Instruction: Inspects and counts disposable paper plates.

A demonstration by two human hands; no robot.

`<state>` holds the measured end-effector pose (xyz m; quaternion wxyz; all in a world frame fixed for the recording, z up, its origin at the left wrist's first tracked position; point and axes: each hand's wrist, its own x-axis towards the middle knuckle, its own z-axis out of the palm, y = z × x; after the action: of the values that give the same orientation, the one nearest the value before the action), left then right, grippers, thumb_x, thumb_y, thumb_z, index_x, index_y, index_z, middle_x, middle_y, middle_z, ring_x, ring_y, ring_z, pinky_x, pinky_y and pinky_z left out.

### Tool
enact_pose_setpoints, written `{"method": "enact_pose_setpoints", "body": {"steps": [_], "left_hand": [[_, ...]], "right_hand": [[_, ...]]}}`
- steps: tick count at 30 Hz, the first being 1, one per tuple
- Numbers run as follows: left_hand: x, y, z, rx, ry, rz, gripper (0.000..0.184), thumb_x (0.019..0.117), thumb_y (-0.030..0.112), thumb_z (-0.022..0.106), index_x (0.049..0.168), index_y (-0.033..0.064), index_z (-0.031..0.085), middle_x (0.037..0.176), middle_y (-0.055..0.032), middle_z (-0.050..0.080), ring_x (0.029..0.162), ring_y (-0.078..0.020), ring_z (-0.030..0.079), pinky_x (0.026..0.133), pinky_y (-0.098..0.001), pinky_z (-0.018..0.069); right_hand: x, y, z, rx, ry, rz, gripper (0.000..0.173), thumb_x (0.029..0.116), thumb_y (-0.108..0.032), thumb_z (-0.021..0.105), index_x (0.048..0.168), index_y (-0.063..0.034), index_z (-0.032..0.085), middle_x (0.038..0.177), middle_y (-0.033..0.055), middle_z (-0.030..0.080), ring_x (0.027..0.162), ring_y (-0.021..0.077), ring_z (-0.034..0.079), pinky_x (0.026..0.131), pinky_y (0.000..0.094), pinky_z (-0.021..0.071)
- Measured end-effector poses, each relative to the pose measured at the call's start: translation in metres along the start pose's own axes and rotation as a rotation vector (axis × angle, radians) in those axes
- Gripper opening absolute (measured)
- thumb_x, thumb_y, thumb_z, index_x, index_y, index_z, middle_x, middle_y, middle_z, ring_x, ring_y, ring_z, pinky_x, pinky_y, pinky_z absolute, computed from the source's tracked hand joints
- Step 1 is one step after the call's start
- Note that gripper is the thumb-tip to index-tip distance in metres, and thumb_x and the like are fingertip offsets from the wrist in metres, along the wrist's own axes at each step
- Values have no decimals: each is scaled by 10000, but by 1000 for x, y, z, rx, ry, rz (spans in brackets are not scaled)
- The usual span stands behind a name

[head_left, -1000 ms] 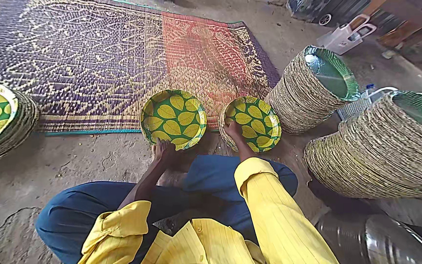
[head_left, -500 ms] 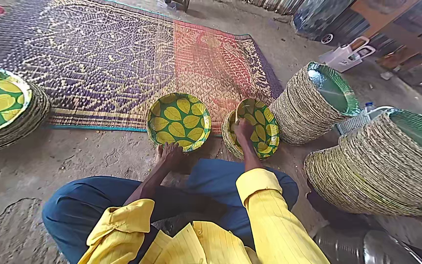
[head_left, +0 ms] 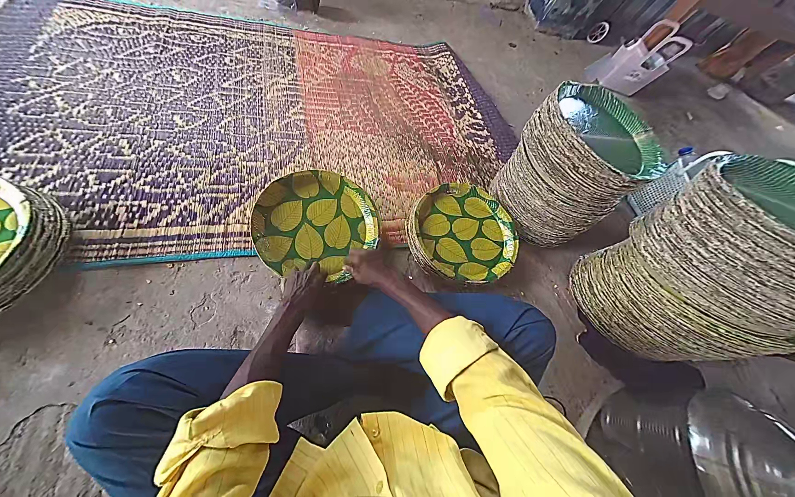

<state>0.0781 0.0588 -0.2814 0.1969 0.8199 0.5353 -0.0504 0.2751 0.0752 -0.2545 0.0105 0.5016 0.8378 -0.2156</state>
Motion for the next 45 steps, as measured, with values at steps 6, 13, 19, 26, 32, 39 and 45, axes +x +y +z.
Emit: {"method": "enact_pose_setpoints", "body": {"steps": [6, 13, 19, 26, 32, 39, 45], "left_hand": [[-4, 25, -13, 79, -175, -84, 299, 1043, 100, 485, 1276, 8, 650, 1373, -258, 587, 1332, -451, 518, 1130, -618, 366], [-6, 22, -17, 40, -166, -35, 317, 1039, 224, 537, 1250, 27, 669, 1270, -237, 649, 1263, -420, 580, 1073, -598, 416], [1, 19, -7, -17, -89, -1, 359, 1045, 305, 553, 1271, 49, 664, 1257, -224, 654, 1242, -420, 587, 1075, -594, 407], [0, 23, -6, 9, -157, 9, 318, 1053, 205, 513, 1285, 40, 655, 1343, -230, 612, 1293, -425, 553, 1112, -613, 370], [-6, 24, -12, -46, -164, 0, 319, 1042, 182, 524, 1295, 41, 656, 1356, -225, 604, 1310, -430, 537, 1121, -612, 367], [-6, 5, -8, -229, 544, 197, 286, 1014, 207, 562, 1112, 16, 750, 1043, -186, 736, 1048, -366, 697, 999, -552, 499], [-10, -22, -47, -287, 905, -85, 325, 960, 170, 611, 1215, -13, 693, 1229, -254, 662, 1201, -448, 600, 1003, -605, 467]], "right_hand": [[-25, 122, -40, 30, 309, 656, 511, 990, -400, 663, 1276, 24, 655, 1309, 260, 633, 1185, 431, 635, 955, 621, 513], [-34, 146, -25, 173, 252, 813, 381, 1033, -332, 612, 1164, 14, 704, 1208, 256, 686, 1163, 422, 653, 953, 626, 509], [-35, 137, -33, 187, 236, 842, 385, 1067, -317, 536, 1125, 18, 716, 1189, 266, 689, 1151, 436, 653, 936, 633, 504], [-33, 111, -53, 121, 228, 1000, 363, 1060, -268, 463, 1153, -30, 721, 1238, 195, 701, 1207, 355, 649, 972, 564, 503], [-39, 101, -70, 66, 305, 961, 328, 1038, -224, 533, 1224, -13, 701, 1279, 212, 682, 1235, 357, 636, 1020, 548, 491], [-24, 30, -68, -113, 733, 90, 182, 982, -92, 606, 943, 47, 716, 934, 229, 689, 836, 384, 705, 730, 548, 582], [20, -43, 28, -31, -62, -235, 248, 1014, -39, 507, 1154, 91, 665, 1178, 274, 656, 1141, 425, 637, 991, 546, 493]]}}
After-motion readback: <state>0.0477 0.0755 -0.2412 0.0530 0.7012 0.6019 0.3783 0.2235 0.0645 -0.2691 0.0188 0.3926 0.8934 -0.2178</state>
